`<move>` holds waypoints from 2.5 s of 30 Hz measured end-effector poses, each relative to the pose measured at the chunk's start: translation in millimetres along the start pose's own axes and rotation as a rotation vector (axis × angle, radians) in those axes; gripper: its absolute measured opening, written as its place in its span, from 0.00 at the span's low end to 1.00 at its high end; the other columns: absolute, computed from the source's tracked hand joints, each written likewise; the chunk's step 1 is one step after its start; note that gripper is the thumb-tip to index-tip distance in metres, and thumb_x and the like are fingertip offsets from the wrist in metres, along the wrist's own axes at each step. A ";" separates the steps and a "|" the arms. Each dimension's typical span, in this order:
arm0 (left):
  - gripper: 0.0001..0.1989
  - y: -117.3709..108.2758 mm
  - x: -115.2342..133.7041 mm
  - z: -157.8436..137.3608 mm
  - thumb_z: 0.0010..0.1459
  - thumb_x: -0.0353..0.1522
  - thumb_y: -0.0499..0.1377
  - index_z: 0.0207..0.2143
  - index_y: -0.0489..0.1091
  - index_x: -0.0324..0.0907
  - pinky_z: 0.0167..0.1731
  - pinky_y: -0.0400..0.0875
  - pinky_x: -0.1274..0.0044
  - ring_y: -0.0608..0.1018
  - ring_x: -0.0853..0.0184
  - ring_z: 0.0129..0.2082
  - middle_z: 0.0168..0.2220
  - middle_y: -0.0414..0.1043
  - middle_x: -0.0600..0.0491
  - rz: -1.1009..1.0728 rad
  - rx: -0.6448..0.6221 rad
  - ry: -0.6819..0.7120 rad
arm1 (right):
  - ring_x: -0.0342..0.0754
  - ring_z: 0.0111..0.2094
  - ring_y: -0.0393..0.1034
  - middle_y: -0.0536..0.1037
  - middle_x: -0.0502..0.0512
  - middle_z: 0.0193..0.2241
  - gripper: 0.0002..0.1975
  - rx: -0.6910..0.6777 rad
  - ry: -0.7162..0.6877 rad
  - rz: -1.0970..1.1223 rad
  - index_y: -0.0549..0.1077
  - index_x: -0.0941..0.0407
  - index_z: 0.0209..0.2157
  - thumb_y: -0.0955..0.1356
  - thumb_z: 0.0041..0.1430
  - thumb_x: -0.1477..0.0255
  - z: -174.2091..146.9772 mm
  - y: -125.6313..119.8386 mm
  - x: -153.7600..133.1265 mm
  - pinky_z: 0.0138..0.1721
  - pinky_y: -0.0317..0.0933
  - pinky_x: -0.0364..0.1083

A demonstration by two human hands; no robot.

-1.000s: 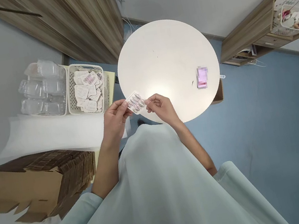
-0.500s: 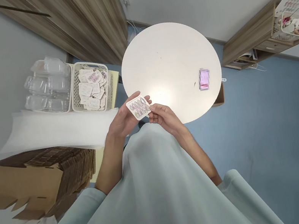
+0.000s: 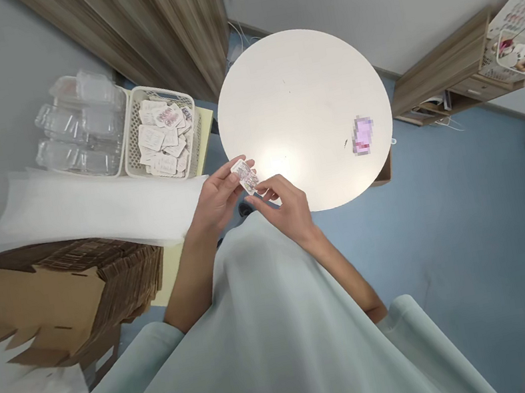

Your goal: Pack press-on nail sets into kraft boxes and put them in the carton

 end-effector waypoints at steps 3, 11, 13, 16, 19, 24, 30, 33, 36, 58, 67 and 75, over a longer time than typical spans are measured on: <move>0.38 -2.7 0.8 -4.2 0.62 0.55 0.78 0.66 0.79 0.46 0.72 0.74 0.58 0.79 0.47 0.72 0.71 0.79 0.39 0.026 0.035 0.032 | 0.49 0.37 0.81 0.87 0.54 0.40 0.12 0.034 -0.083 -0.143 0.81 0.49 0.42 0.71 0.78 0.57 -3.8 3.4 -8.2 0.41 0.76 0.51; 0.28 -30.4 5.7 -13.5 0.60 0.54 0.78 0.53 0.84 0.45 0.49 0.84 0.69 0.88 0.56 0.54 0.55 0.88 0.43 0.123 0.194 0.122 | 0.48 0.32 0.81 0.85 0.51 0.33 0.17 0.147 0.223 0.128 0.80 0.51 0.36 0.75 0.71 0.52 -6.6 -10.3 22.6 0.38 0.77 0.50; 0.26 -34.9 6.5 -16.3 0.59 0.52 0.79 0.49 0.84 0.44 0.44 0.84 0.72 0.87 0.59 0.49 0.50 0.88 0.45 0.093 0.200 0.130 | 0.48 0.31 0.81 0.85 0.50 0.31 0.19 0.109 0.328 0.261 0.80 0.51 0.35 0.78 0.67 0.50 -6.7 -4.7 33.6 0.37 0.76 0.49; 0.25 -37.1 7.3 -20.7 0.58 0.51 0.80 0.49 0.84 0.45 0.42 0.83 0.73 0.86 0.62 0.45 0.49 0.88 0.46 0.036 0.171 0.116 | 0.48 0.30 0.81 0.84 0.50 0.31 0.22 0.070 0.388 0.375 0.80 0.51 0.34 0.81 0.62 0.47 -6.3 1.6 38.6 0.37 0.76 0.49; 0.26 -34.9 7.1 -24.1 0.58 0.51 0.81 0.51 0.84 0.47 0.45 0.84 0.71 0.87 0.61 0.48 0.51 0.88 0.47 -0.014 0.102 0.077 | 0.47 0.30 0.81 0.84 0.50 0.31 0.23 0.027 0.433 0.428 0.81 0.51 0.33 0.82 0.60 0.46 -8.0 7.0 40.0 0.36 0.75 0.48; 0.35 -18.7 6.2 -28.8 0.58 0.54 0.80 0.62 0.82 0.49 0.60 0.83 0.62 0.85 0.51 0.62 0.57 0.87 0.45 -0.122 -0.062 0.018 | 0.46 0.30 0.79 0.84 0.50 0.30 0.23 -0.081 0.512 0.527 0.82 0.51 0.32 0.82 0.58 0.46 -13.2 21.7 41.1 0.37 0.74 0.47; 0.37 7.3 6.1 -34.6 0.62 0.59 0.76 0.62 0.83 0.46 0.67 0.78 0.53 0.81 0.41 0.69 0.63 0.85 0.39 -0.186 -0.190 0.003 | 0.47 0.30 0.78 0.83 0.50 0.30 0.24 -0.159 0.520 0.532 0.81 0.51 0.31 0.81 0.58 0.44 -13.2 32.6 38.7 0.38 0.74 0.48; 0.34 7.5 4.7 -32.2 0.64 0.58 0.75 0.61 0.84 0.45 0.69 0.76 0.55 0.81 0.43 0.70 0.64 0.85 0.39 -0.158 -0.141 0.014 | 0.48 0.33 0.79 0.85 0.51 0.35 0.24 -0.066 0.461 0.392 0.82 0.50 0.36 0.80 0.60 0.43 -10.9 20.0 35.0 0.40 0.75 0.50; 0.33 2.6 2.3 -28.0 0.65 0.57 0.75 0.61 0.84 0.45 0.71 0.74 0.57 0.81 0.46 0.69 0.66 0.84 0.39 -0.091 -0.052 0.017 | 0.48 0.35 0.79 0.86 0.51 0.38 0.24 0.017 0.353 0.246 0.83 0.49 0.42 0.80 0.61 0.44 -10.5 6.8 20.4 0.43 0.77 0.51; 0.26 -34.5 10.0 -14.0 0.54 0.47 0.81 0.49 0.85 0.44 0.43 0.83 0.68 0.87 0.53 0.52 0.50 0.88 0.43 0.141 0.256 0.088 | 0.49 0.32 0.81 0.86 0.51 0.34 0.25 0.089 0.329 0.252 0.84 0.51 0.36 0.80 0.62 0.42 4.1 -16.4 28.1 0.40 0.78 0.51; 0.34 -18.5 7.4 -12.2 0.52 0.52 0.82 0.56 0.82 0.47 0.42 0.84 0.67 0.88 0.53 0.50 0.51 0.87 0.43 -0.044 -0.009 -0.015 | 0.49 0.30 0.82 0.84 0.51 0.30 0.30 -0.067 0.375 0.380 0.83 0.51 0.34 0.80 0.58 0.37 11.9 -3.2 25.4 0.38 0.79 0.51; 0.39 -0.4 6.4 -17.9 0.51 0.59 0.79 0.56 0.84 0.44 0.39 0.84 0.65 0.89 0.46 0.50 0.57 0.87 0.36 -0.065 -0.131 -0.058 | 0.48 0.31 0.81 0.85 0.51 0.33 0.32 -0.190 0.393 0.393 0.83 0.51 0.35 0.78 0.59 0.34 10.0 19.6 24.8 0.39 0.80 0.51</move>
Point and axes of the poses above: each hand's wrist, its own z-axis towards the middle knuckle, its own y-axis out of the palm, x = y × z, the point moved 10 cm from there along z, towards the middle knuckle
